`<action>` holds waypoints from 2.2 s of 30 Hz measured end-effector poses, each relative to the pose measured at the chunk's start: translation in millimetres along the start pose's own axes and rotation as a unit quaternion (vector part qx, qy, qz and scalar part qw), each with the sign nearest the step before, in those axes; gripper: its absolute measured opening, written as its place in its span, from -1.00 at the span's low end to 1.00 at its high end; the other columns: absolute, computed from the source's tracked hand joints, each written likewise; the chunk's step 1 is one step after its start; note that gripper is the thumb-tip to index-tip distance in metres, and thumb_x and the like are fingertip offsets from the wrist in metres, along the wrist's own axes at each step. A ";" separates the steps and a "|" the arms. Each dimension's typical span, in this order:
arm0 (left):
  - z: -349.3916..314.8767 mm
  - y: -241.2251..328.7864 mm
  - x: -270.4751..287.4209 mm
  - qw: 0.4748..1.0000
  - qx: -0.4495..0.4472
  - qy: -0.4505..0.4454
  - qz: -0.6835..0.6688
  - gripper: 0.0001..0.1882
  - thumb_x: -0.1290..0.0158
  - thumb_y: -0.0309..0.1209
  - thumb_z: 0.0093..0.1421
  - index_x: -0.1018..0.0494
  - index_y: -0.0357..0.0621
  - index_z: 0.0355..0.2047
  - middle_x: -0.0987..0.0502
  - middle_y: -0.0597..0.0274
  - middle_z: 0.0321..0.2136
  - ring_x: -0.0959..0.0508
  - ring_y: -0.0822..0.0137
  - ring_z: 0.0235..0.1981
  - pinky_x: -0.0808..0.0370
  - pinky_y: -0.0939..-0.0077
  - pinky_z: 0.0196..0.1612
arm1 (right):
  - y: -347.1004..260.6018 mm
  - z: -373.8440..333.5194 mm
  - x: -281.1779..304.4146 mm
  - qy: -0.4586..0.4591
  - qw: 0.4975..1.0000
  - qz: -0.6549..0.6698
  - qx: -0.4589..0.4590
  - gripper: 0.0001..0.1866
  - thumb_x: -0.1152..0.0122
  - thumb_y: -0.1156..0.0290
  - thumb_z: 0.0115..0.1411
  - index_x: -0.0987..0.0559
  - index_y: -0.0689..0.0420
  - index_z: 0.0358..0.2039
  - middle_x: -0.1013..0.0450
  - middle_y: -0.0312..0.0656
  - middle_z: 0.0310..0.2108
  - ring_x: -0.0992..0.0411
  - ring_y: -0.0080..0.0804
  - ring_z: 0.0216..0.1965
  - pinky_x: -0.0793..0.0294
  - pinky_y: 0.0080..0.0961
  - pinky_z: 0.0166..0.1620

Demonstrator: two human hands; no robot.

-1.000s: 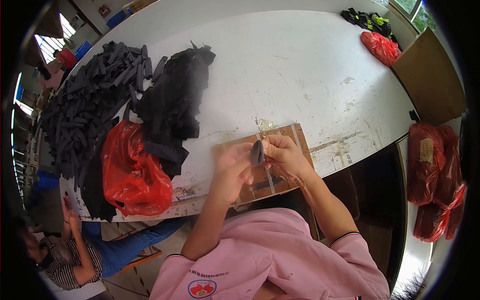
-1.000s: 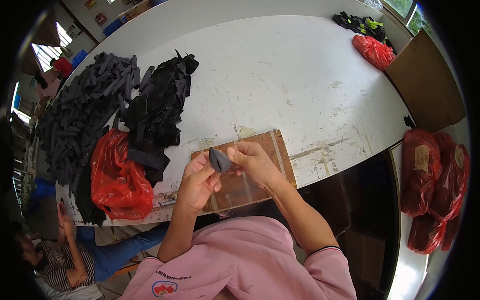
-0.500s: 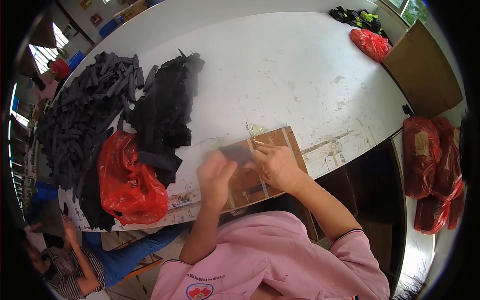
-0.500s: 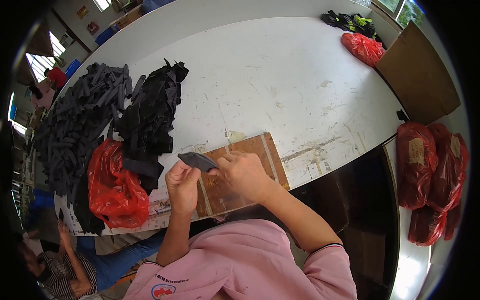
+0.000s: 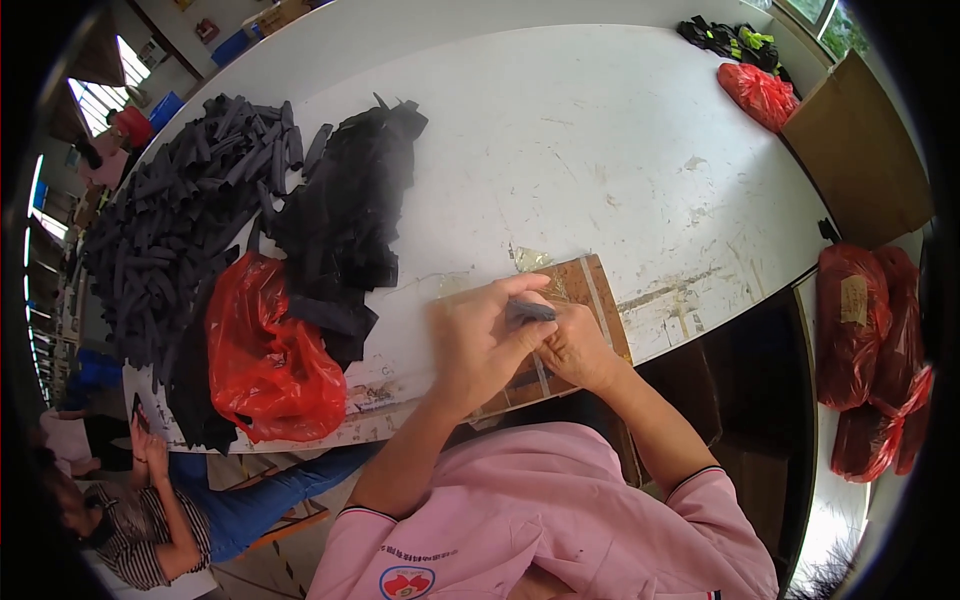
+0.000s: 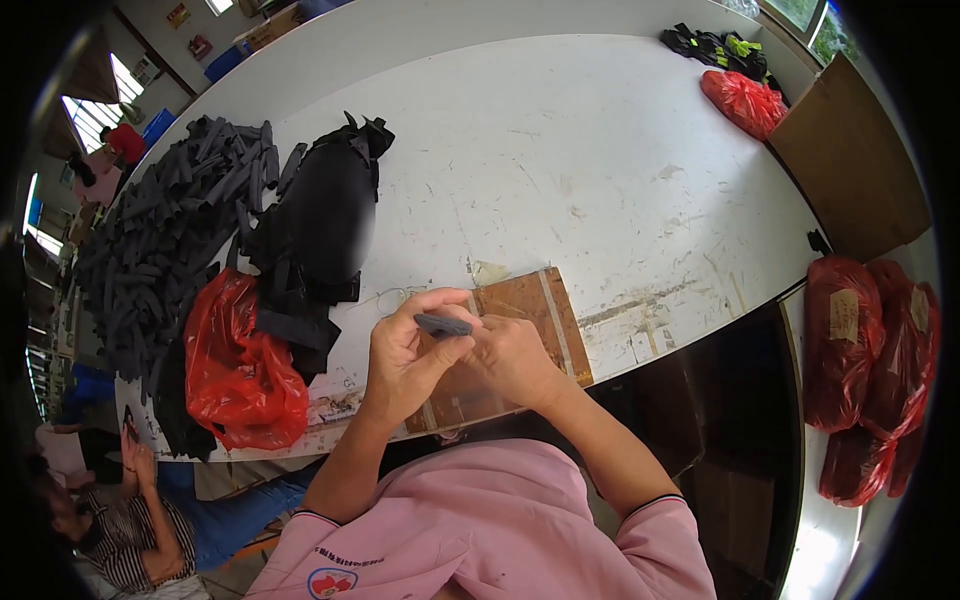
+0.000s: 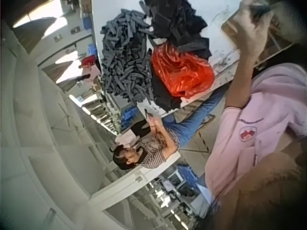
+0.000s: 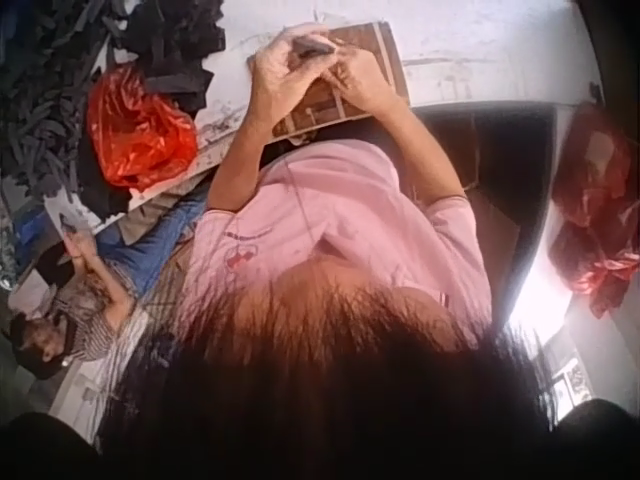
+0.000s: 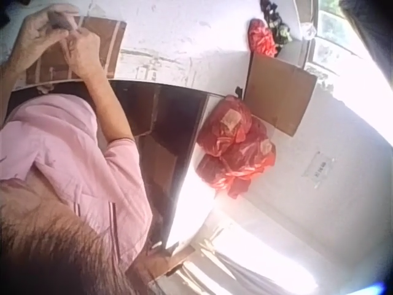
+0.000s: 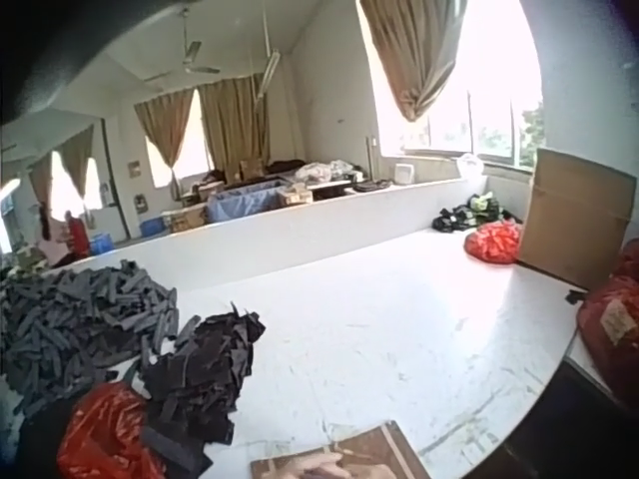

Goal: Applying adhesive or treatment to black fabric strips using a wooden block.

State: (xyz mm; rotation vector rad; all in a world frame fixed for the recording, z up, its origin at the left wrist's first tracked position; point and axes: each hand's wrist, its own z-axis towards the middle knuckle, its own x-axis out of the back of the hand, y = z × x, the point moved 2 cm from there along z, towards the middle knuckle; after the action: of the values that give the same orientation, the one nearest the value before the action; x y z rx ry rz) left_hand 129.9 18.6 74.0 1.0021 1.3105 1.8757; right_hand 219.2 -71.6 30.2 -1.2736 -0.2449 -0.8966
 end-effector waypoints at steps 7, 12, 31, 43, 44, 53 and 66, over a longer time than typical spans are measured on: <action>-6.5 3.9 15.7 0.906 -0.072 0.140 -0.394 -0.81 0.04 -0.36 0.11 -0.39 -0.26 -0.39 -0.45 0.07 -0.41 -0.41 0.28 -0.33 -0.30 0.36 -0.14 | -27.7 15.9 23.6 -0.007 0.993 -0.111 0.033 -0.72 -0.10 0.21 0.00 -0.37 0.15 -0.65 -0.31 -0.18 -0.69 -0.34 -0.23 -0.60 -0.31 -0.33 -0.58; -15.4 -20.3 17.0 0.884 -0.019 0.141 -0.445 -0.83 0.04 -0.37 0.10 -0.41 -0.23 -0.40 -0.46 0.11 -0.42 -0.40 0.28 -0.32 -0.29 0.39 -0.13 | -14.3 7.0 0.3 -0.013 0.995 -0.093 0.015 -0.68 -0.12 0.21 -0.02 -0.34 0.14 -0.72 -0.29 -0.21 -0.72 -0.33 -0.24 -0.62 -0.30 -0.36 -0.60; -71.4 -108.3 108.3 0.805 0.148 0.502 0.279 -0.68 -0.02 -0.43 0.01 -0.30 -0.38 -0.25 -0.40 -0.02 -0.35 -0.42 0.17 -0.36 -0.35 0.41 -0.27 | -19.4 -41.9 61.0 0.252 0.879 0.385 -0.121 -0.58 0.15 0.22 0.21 -0.21 0.14 -0.74 -0.12 -0.30 -0.77 -0.10 -0.53 -0.74 -0.06 -0.66 -0.68; -71.0 -111.1 138.1 0.879 0.100 0.436 0.165 -0.87 0.01 -0.52 0.01 -0.31 -0.31 -0.60 -0.38 0.23 -0.70 -0.36 0.47 -0.71 -0.29 0.60 -0.65 | 145.0 -293.5 -22.9 0.259 0.721 0.157 -0.624 -0.48 0.07 0.00 0.13 -0.31 0.18 -0.76 -0.19 -0.29 -0.88 -0.19 -0.55 -0.87 -0.10 -0.68 -0.81; -74.8 -103.7 132.6 0.884 0.099 0.429 0.159 -0.87 0.01 -0.52 0.01 -0.31 -0.31 -0.60 -0.38 0.23 -0.70 -0.36 0.47 -0.71 -0.29 0.60 -0.65 | 154.1 -299.1 -22.8 0.153 0.720 0.065 -0.674 -0.45 0.05 -0.03 0.10 -0.34 0.23 -0.74 -0.25 -0.22 -0.86 -0.27 -0.48 -0.84 -0.18 -0.65 -0.78; -77.7 -36.4 53.2 0.948 0.263 -0.176 0.031 -0.87 0.04 -0.53 0.00 -0.26 -0.32 -0.59 -0.34 0.21 -0.70 -0.37 0.51 -0.66 -0.31 0.62 -0.58 | -22.3 -82.0 -26.2 0.024 0.877 0.394 -0.272 -0.66 -0.21 0.34 -0.03 -0.44 0.28 -0.27 -0.33 -0.29 -0.54 -0.28 -0.61 -0.50 -0.29 -0.67 -0.41; -94.1 -38.8 14.9 0.960 0.224 0.157 -0.065 -0.92 0.00 -0.55 0.04 -0.34 -0.28 -0.44 -0.37 0.37 -0.59 -0.34 0.64 -0.58 -0.29 0.81 -0.50 | -35.8 -53.4 -37.8 0.155 0.979 0.041 -0.125 -0.85 -0.24 0.62 -0.26 -0.44 0.21 -0.64 -0.31 -0.19 -0.65 -0.28 -0.29 -0.61 -0.24 -0.47 -0.58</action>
State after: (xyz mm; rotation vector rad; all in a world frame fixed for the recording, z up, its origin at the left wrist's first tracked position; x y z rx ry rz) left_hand 44.4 -1.3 20.2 0.8214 2.0032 1.7221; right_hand 153.4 -103.3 15.6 -1.3404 0.1718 -1.0634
